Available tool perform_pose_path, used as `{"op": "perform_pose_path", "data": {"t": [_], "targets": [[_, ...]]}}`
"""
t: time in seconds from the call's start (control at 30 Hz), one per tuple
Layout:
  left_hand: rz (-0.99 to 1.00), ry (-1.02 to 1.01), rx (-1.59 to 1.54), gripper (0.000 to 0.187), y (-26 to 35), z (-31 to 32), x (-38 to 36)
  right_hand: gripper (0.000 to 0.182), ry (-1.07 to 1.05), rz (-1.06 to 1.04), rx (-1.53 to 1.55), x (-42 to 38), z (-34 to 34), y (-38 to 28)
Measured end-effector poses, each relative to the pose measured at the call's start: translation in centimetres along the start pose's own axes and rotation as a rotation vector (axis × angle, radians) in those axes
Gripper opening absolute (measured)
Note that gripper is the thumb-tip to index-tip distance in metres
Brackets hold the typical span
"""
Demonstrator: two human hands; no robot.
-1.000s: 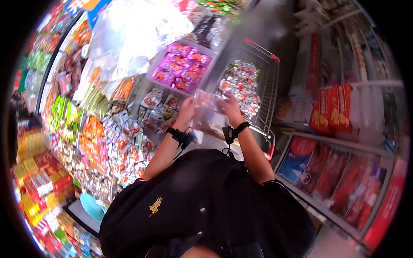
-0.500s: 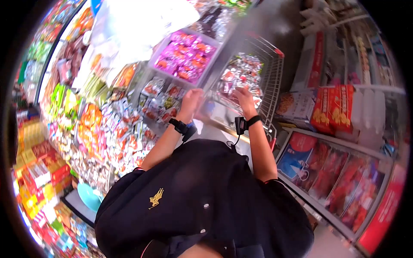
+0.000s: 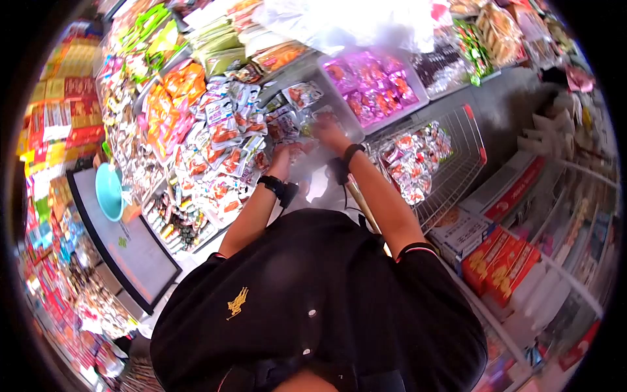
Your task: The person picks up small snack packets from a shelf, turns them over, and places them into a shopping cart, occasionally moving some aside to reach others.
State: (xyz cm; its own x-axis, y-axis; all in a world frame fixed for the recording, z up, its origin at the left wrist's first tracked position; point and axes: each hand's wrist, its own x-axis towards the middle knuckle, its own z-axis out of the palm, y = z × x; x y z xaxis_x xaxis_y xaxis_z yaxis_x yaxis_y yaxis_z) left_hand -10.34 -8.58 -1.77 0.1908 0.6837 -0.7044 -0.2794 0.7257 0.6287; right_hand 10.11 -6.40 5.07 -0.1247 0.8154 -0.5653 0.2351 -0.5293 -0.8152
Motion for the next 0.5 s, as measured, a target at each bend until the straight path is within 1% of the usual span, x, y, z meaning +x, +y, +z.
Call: {"op": "perform_pose_path", "data": {"t": [0.07, 0.13, 0.23, 0.27, 0.3, 0.37, 0.4, 0.43, 0.47, 0.5], "targets": [[0.098, 0.063, -0.011, 0.028, -0.7, -0.1, 1.4, 0.037, -0.095, -0.263, -0.312, 3.9, 0.7, 3.1], [0.133, 0.094, 0.041, 0.036, 0.6, 0.8, 1.8, 0.038, -0.091, -0.04, -0.067, 4.6, 2.5, 1.8], [0.164, 0.154, 0.145, 0.05, 4.9, 2.7, 0.0, 0.036, -0.006, -0.236, -0.125, 4.2, 4.2, -0.6], [0.178, 0.168, 0.164, 0.055, 6.0, 3.3, -0.3, 0.039, 0.018, -0.174, -0.221, 4.6, 4.4, -0.8], [0.194, 0.18, 0.179, 0.061, 6.5, 3.4, -0.3, 0.041, 0.05, -0.154, -0.217, 4.9, 4.7, -0.7], [0.201, 0.147, 0.162, 0.087, 4.7, 2.2, 2.0, 0.044, 0.12, -0.106, -0.205, 5.1, 5.4, -0.4], [0.267, 0.139, 0.229, 0.074, 2.7, 1.2, 4.0, 0.047, 0.034, -0.056, -0.107, 3.2, 4.8, -4.0], [0.335, 0.134, 0.295, 0.064, 0.8, 0.2, 5.9, 0.047, 0.084, -0.066, -0.113, 4.1, 5.0, -2.4], [0.453, 0.195, 0.427, 0.065, -0.3, 0.3, 6.5, 0.048, 0.135, -0.077, -0.118, 5.9, 5.4, 1.1], [0.423, 0.184, 0.479, 0.068, -2.0, -1.0, 7.7, 0.049, 0.187, -0.088, -0.122, 6.9, 5.5, 2.9]]}}
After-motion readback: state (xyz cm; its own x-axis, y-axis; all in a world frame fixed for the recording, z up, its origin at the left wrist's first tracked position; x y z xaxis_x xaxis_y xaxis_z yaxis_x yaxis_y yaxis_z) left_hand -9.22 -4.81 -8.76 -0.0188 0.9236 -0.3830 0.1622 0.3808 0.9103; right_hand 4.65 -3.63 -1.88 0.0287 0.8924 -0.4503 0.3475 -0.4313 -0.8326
